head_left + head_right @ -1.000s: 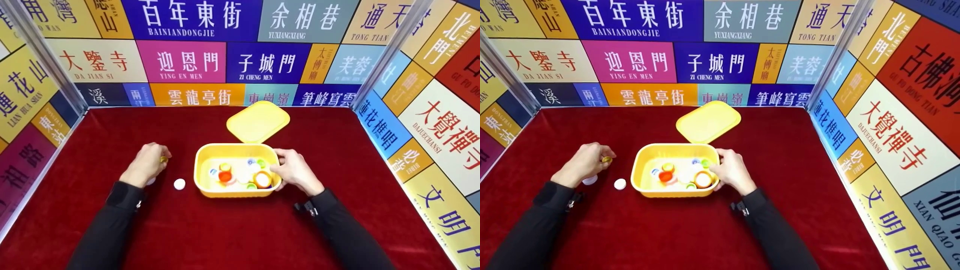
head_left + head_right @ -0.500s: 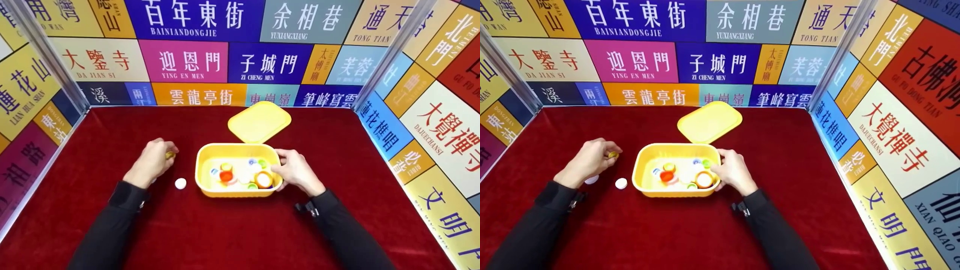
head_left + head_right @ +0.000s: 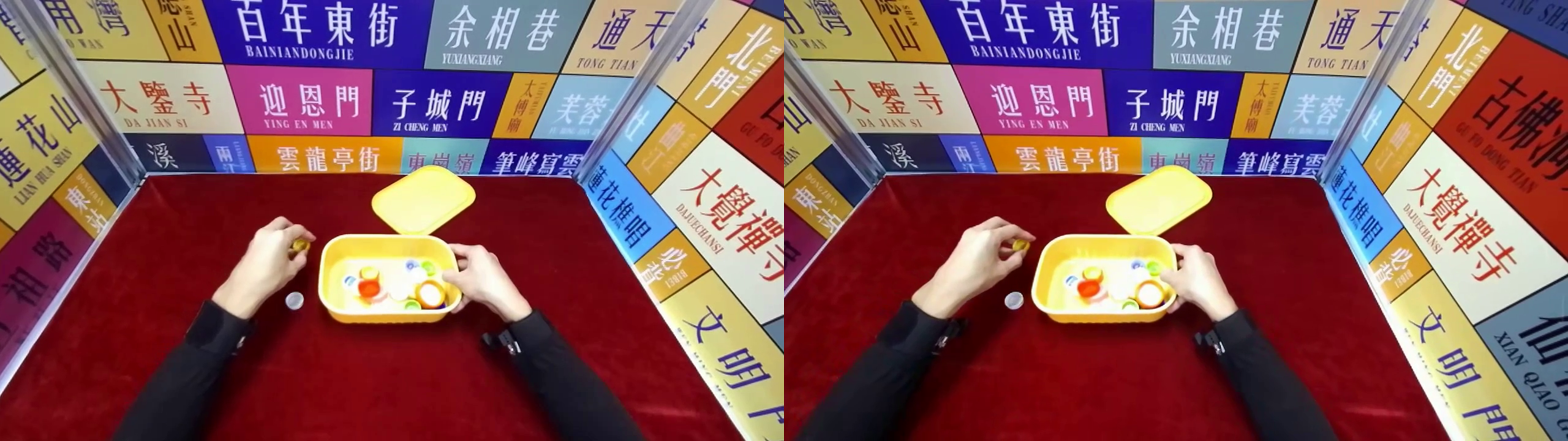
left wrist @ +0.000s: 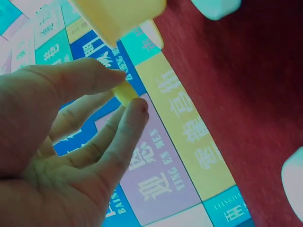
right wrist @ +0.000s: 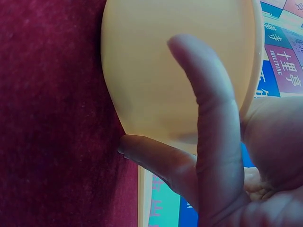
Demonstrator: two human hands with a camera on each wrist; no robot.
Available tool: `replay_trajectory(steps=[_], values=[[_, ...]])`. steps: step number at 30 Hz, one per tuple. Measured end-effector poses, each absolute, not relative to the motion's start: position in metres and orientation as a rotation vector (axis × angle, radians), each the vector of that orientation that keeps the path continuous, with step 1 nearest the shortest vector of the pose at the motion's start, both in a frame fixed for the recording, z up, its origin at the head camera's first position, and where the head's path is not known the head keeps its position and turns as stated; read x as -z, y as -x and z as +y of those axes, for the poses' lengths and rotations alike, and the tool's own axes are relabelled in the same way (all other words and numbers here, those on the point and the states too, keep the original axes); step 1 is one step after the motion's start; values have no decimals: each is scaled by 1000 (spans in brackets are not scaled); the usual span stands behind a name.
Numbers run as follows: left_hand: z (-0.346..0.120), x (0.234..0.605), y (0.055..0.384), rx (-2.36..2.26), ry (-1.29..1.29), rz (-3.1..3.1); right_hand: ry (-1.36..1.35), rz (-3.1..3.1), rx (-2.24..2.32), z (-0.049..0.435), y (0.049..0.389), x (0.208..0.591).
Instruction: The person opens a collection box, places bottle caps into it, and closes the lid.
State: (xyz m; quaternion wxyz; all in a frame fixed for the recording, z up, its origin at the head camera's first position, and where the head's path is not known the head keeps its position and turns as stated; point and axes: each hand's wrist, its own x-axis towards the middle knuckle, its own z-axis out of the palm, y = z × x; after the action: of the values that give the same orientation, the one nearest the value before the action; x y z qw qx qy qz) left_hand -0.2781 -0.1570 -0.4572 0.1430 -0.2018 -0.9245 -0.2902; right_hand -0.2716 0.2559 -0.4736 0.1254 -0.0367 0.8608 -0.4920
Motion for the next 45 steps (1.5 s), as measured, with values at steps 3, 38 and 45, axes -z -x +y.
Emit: replay_trajectory(steps=[3, 38, 45], values=[[-149, 457, 274, 859, 620, -2620, 110, 2504, 1431, 256, 272, 474], [-85, 471, 246, 831, 1078, -2656, 135, 2535, 1422, 256, 272, 473], [-86, 469, 244, 831, 1056, -2654, 132, 2528, 1421, 256, 272, 474]])
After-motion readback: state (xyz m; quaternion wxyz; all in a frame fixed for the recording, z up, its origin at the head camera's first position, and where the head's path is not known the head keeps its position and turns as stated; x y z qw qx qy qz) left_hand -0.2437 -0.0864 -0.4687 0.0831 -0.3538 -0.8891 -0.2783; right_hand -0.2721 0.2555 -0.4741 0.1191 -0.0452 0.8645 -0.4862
